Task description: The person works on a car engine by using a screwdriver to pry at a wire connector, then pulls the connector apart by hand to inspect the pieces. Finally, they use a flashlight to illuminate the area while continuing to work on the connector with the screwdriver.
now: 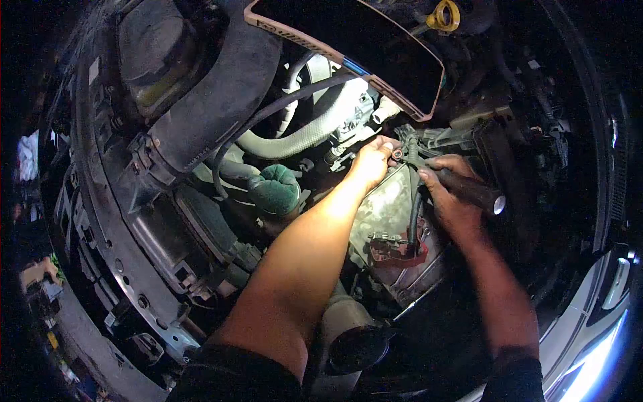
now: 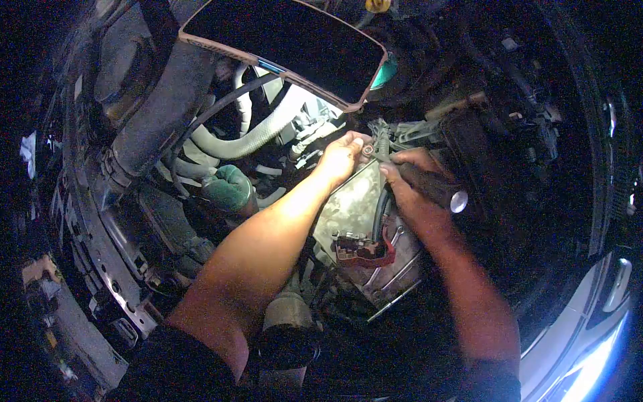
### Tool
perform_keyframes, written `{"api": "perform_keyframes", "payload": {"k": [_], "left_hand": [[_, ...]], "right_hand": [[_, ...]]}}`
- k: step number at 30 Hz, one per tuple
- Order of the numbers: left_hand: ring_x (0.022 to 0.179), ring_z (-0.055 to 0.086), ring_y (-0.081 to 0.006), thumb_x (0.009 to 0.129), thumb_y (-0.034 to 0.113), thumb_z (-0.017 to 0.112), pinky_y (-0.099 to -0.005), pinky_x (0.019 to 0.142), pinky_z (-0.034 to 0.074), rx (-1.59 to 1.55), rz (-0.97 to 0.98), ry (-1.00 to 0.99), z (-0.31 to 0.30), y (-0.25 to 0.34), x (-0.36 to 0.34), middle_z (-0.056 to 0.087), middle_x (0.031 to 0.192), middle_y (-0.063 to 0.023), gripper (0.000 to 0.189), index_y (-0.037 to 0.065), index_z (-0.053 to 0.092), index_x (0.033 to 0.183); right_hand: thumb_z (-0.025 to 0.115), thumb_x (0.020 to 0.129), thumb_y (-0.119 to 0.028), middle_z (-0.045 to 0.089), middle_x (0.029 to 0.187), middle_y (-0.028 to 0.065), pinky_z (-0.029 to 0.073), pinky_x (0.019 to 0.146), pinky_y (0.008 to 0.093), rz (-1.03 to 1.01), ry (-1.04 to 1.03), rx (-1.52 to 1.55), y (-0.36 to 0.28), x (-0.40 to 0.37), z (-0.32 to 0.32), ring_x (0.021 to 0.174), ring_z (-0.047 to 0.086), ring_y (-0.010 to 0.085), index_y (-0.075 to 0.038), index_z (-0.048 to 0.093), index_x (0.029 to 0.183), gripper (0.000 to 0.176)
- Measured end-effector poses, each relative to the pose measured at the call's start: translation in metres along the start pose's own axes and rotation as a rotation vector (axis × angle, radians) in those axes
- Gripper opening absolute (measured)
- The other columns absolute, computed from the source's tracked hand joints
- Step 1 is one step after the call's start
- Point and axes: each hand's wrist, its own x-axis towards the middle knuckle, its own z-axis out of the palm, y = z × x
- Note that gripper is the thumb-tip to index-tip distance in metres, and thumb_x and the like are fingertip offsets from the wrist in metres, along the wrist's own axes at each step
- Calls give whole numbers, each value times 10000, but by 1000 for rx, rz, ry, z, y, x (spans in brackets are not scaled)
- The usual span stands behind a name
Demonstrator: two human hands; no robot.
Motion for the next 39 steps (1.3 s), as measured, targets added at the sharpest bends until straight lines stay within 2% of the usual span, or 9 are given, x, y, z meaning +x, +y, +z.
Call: {"api": "perform_keyframes", "payload": {"k": [8, 11, 14, 20, 32, 35, 39], "left_hand": [[834, 570, -120, 1046, 208, 471, -276, 807, 480, 52, 9, 14, 1, 5, -3, 648, 961, -44, 262, 16, 608, 1161], [818, 568, -115, 1040, 211, 488, -274, 796, 480, 94, 14, 34, 2, 6, -4, 651, 941, -36, 261, 14, 620, 1149], [811, 567, -113, 1037, 209, 494, -271, 795, 479, 63, 21, 35, 3, 6, -5, 652, 937, -33, 261, 11, 624, 1149], [807, 568, -113, 1038, 205, 490, -268, 793, 478, 95, 17, 41, 3, 5, -4, 654, 930, -31, 262, 9, 623, 1148], [827, 574, -120, 1044, 200, 473, -275, 813, 487, 118, -14, 51, 4, 9, -6, 660, 968, -49, 276, 1, 623, 1165], [826, 574, -119, 1046, 200, 471, -276, 814, 490, 130, 2, 44, 2, 5, -3, 659, 968, -49, 278, 5, 622, 1173], [825, 574, -118, 1046, 198, 471, -275, 810, 489, 117, -21, 53, 3, 8, -4, 660, 961, -46, 278, 6, 624, 1174]], "right_hand": [[780, 810, -130, 677, 895, 111, 532, 790, 387, -24, -4, -45, 2, 0, 2, 857, 676, 273, -77, 649, 946, 196], [746, 836, -74, 684, 932, 109, 520, 849, 360, -9, -28, -22, -2, 1, 0, 905, 667, 239, -44, 659, 963, 157], [745, 836, -71, 683, 918, 111, 523, 837, 362, 28, -39, -5, -3, 1, 0, 897, 670, 242, -45, 659, 963, 155], [741, 840, -69, 681, 905, 110, 530, 810, 362, -46, -38, -39, -3, 1, -2, 874, 673, 239, -48, 659, 960, 146], [759, 824, -85, 686, 924, 111, 528, 829, 369, -5, -30, -47, 1, 1, -1, 884, 673, 248, -53, 663, 955, 166], [788, 794, -147, 688, 926, 122, 538, 803, 390, 7, -8, -71, 5, 1, 0, 895, 687, 293, -82, 648, 948, 217], [751, 827, -74, 685, 942, 111, 525, 839, 361, -5, -26, -52, 1, 1, -2, 900, 671, 241, -48, 662, 950, 154]]}}
